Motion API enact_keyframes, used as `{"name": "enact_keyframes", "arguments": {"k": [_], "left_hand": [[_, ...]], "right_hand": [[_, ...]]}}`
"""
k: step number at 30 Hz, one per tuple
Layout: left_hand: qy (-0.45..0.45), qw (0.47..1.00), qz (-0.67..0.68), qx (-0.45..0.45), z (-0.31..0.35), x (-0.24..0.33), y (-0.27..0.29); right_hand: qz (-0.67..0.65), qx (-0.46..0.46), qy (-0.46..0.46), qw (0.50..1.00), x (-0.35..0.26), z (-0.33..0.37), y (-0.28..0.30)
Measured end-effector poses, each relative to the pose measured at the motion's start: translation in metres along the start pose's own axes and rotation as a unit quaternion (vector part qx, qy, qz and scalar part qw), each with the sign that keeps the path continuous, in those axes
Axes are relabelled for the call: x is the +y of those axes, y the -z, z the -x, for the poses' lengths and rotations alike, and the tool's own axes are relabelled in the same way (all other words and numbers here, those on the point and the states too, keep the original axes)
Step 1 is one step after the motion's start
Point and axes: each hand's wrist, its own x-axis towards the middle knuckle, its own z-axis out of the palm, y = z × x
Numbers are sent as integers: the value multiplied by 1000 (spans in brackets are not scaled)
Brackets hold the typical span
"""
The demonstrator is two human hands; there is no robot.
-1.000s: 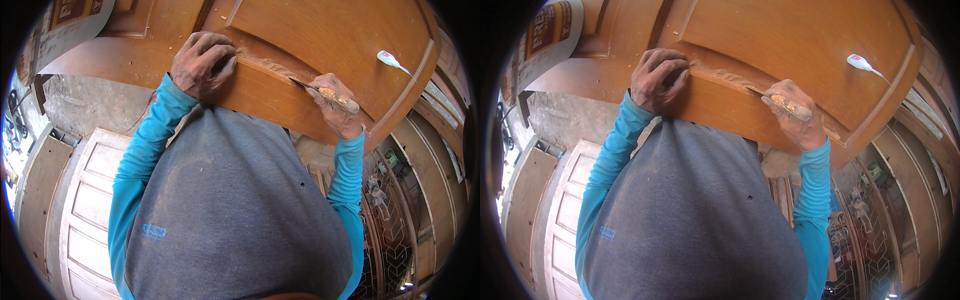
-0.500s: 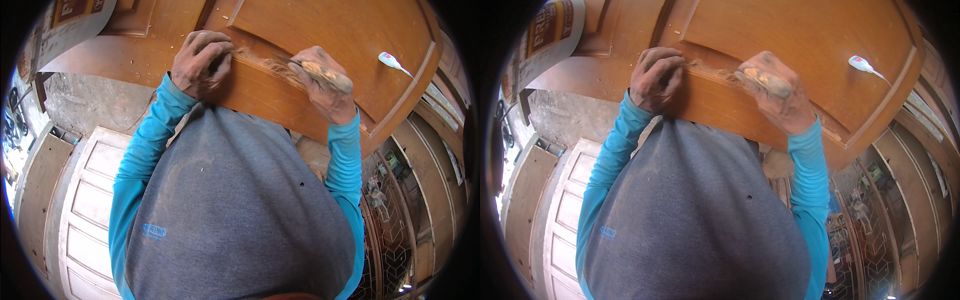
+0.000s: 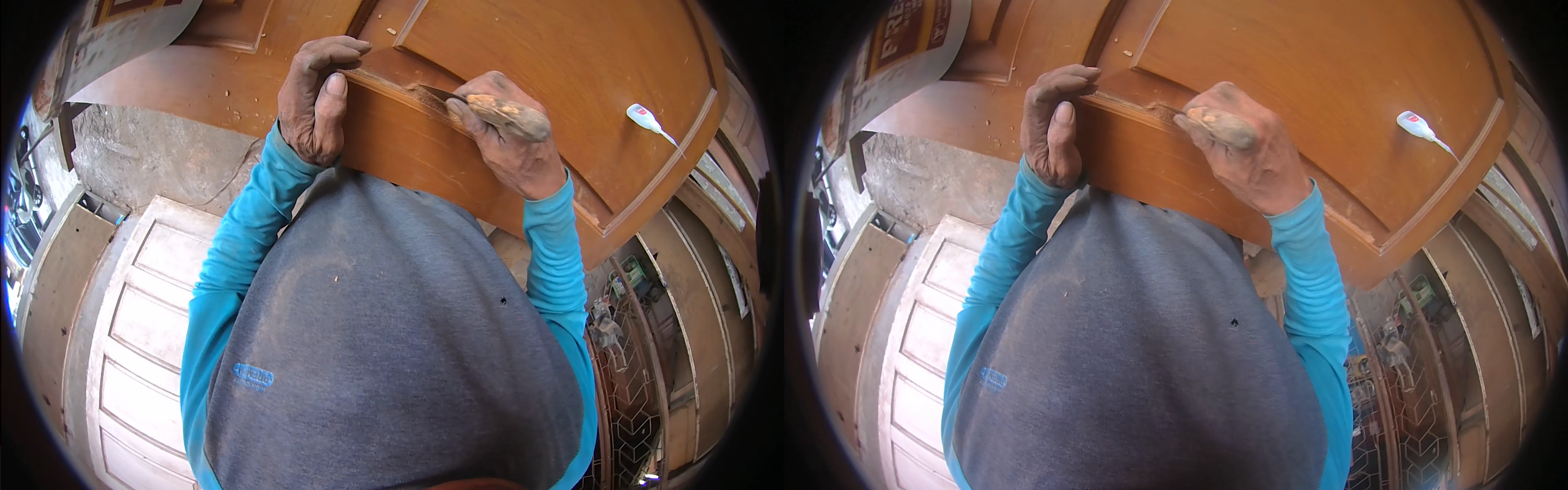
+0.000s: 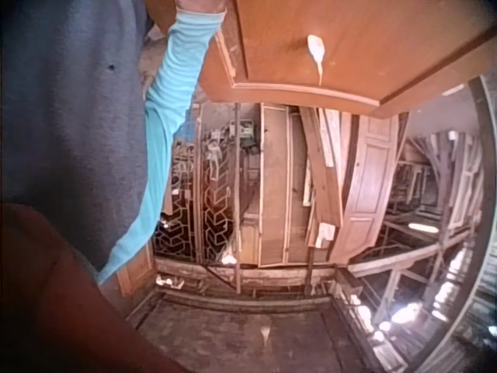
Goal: The person applies wood filler from a tube onto a wooden door and smooths it into cracks using a putty knife.
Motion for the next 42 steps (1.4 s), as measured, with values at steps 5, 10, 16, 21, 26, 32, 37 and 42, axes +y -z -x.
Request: {"name": "enact_keyframes", "arguments": {"k": [5, 10, 16, 21, 26, 32, 37, 42], "left_hand": [[17, 1000, 13, 5, -1, 3, 2], [30, 992, -110, 46, 0, -5, 21], [40, 988, -146, 8, -1, -3, 24], [45, 989, -137, -24, -3, 1, 28], [41, 989, -135, -33, -3, 0, 29], [57, 989, -129, -37, -5, 3, 31], [39, 989, -141, -35, -6, 2, 31], [35, 989, -141, 6, -4, -3, 25]], "right_hand": [[-3, -9, 13, 1000, -3, -12, -7], [-24, -8, -29, 999, -7, -17, -8], [-32, -9, -22, 999, -6, -18, -4], [-42, -23, -42, 998, -13, -18, 1], [-41, -15, -39, 998, -12, -25, -5], [-19, 19, -9, 1000, -17, -37, -7], [-6, -27, -17, 999, -14, -31, -6], [-5, -49, -28, 998, -18, -26, -1]]}}
